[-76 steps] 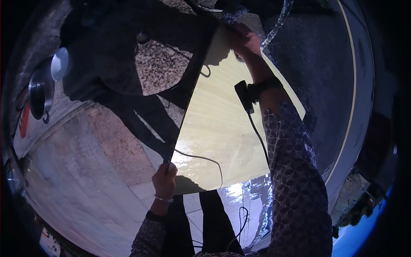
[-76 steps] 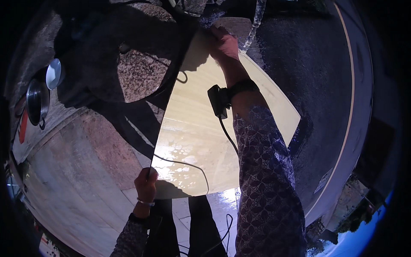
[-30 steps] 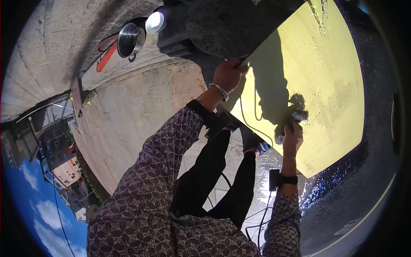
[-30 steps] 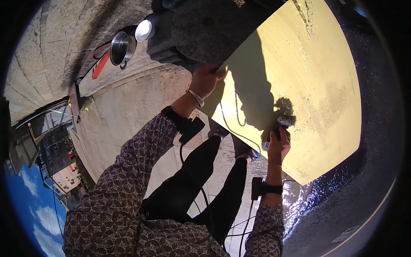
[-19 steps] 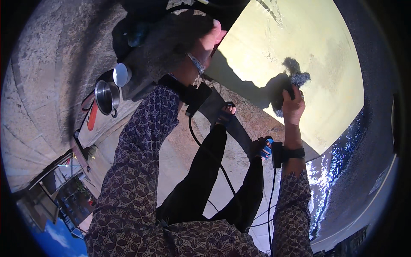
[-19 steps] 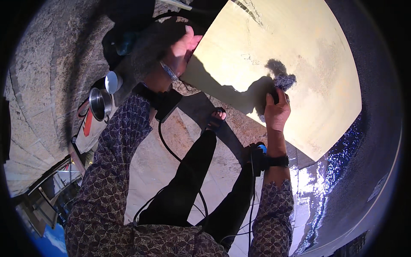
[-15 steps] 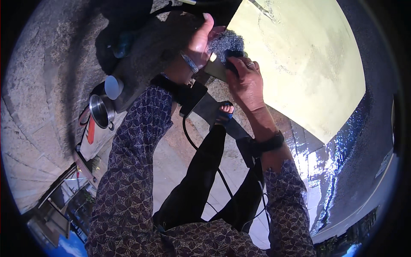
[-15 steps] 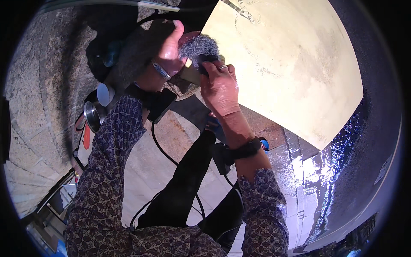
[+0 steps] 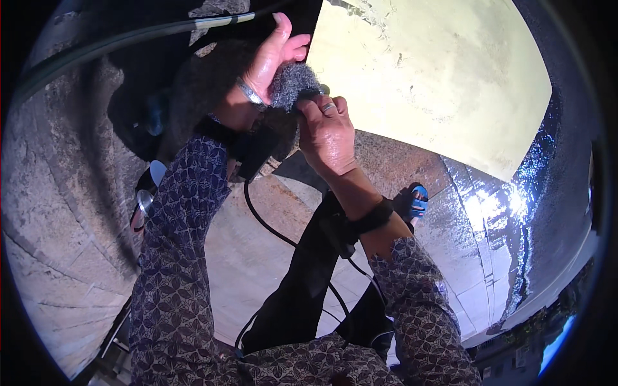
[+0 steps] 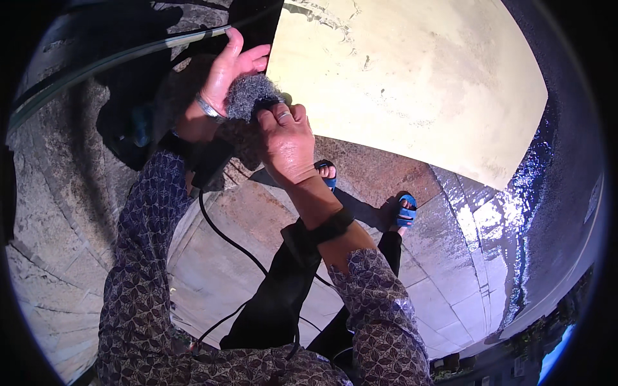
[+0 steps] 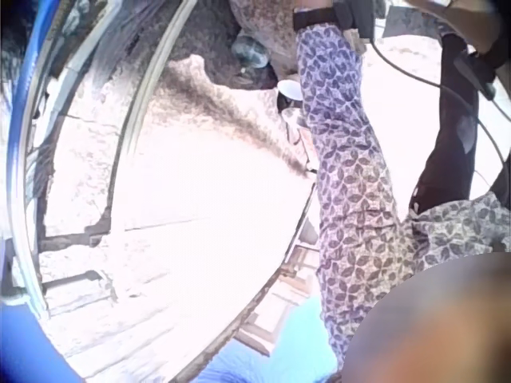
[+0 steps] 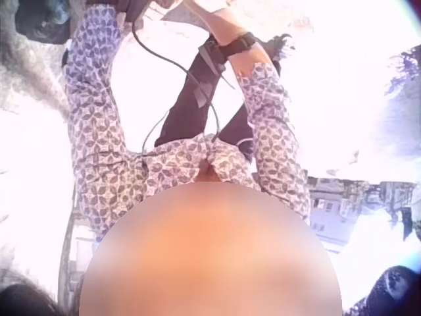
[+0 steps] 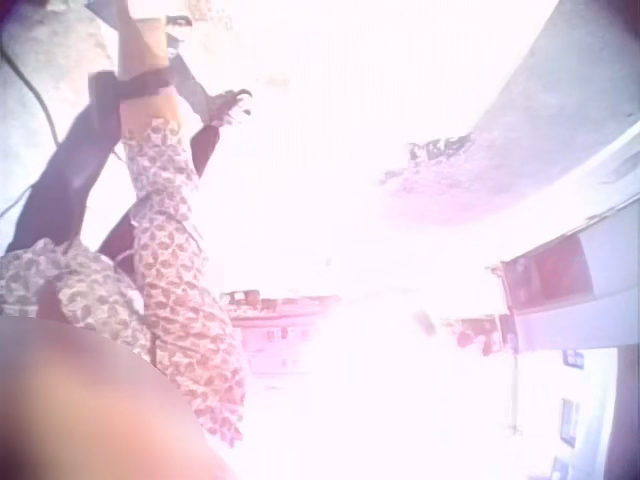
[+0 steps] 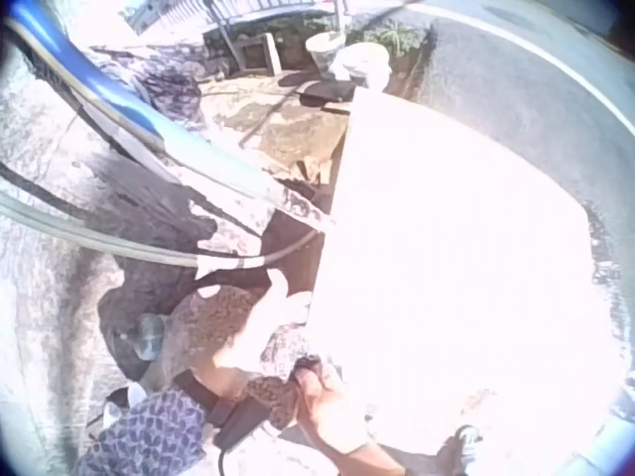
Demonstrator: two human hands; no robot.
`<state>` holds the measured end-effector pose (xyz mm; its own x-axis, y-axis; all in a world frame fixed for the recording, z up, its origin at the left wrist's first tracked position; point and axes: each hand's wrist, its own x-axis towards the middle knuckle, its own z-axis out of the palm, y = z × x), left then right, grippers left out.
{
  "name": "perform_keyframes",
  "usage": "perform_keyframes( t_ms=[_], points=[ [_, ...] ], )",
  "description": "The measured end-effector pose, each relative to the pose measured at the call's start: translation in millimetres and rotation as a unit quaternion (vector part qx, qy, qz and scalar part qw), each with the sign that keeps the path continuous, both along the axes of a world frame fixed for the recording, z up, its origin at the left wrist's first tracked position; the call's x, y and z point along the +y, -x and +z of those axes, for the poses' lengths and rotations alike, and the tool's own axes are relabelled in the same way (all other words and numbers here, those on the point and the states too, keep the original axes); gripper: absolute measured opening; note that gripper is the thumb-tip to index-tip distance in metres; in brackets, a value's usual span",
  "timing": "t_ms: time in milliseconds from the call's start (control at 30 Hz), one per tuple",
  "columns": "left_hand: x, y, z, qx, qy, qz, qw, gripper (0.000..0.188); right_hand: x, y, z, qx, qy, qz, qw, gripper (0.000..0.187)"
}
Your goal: The person walks outside and washes a board by scrubbing it with a scouring pad and rinsing it with water from a hose.
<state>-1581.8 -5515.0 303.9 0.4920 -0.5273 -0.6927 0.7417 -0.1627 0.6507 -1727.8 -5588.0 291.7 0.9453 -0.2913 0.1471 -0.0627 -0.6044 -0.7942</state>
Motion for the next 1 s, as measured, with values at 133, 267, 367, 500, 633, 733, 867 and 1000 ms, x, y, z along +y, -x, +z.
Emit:
perform_keyframes(
  t_ms=[133, 267, 367, 500, 633, 733, 867, 1000],
  points=[
    [9.0, -7.8, 1.4, 0.010, -0.029, -0.078, 0.996, 0.102, 26.0, 4.6, -2.7, 0.035, -0.011, -0.027, 0.999, 0.018],
    [4.3, -3.7, 4.9, 0.024, -0.033, -0.019, 0.999, 0.094, -61.6, 69.1, -56.8, 0.159, -0.010, -0.170, 0.972, 0.018],
    [-1.1, -0.7, -11.0, 0.033, -0.015, -0.037, 0.999, 0.094, -109.6, 72.4, -50.1, 0.262, -0.161, -0.255, 0.917, 0.017],
    [18.5, 0.6, -10.2, 0.073, 0.019, 0.025, 0.997, 0.077, 1.2, -14.2, -1.4, 0.078, -0.063, -0.026, 0.995, 0.024],
    [-10.0, 17.4, -2.3, 0.062, -0.044, 0.077, 0.994, 0.072, -34.8, -9.2, -32.0, 0.122, -0.065, -0.094, 0.986, 0.030],
    [0.4, 3.4, -25.8, -0.065, -0.153, -0.024, 0.986, 0.050, -142.0, 71.3, -98.5, 0.189, -0.001, -0.250, 0.950, 0.024],
    [9.9, -2.2, -45.6, -0.128, -0.189, 0.062, 0.972, 0.031, -145.7, 81.1, -96.5, 0.215, -0.010, -0.312, 0.925, 0.024],
    [18.5, 3.4, -47.8, -0.106, -0.182, 0.071, 0.975, 0.027, -40.6, 48.2, -41.6, 0.102, -0.001, -0.036, 0.994, 0.028]
  ],
)
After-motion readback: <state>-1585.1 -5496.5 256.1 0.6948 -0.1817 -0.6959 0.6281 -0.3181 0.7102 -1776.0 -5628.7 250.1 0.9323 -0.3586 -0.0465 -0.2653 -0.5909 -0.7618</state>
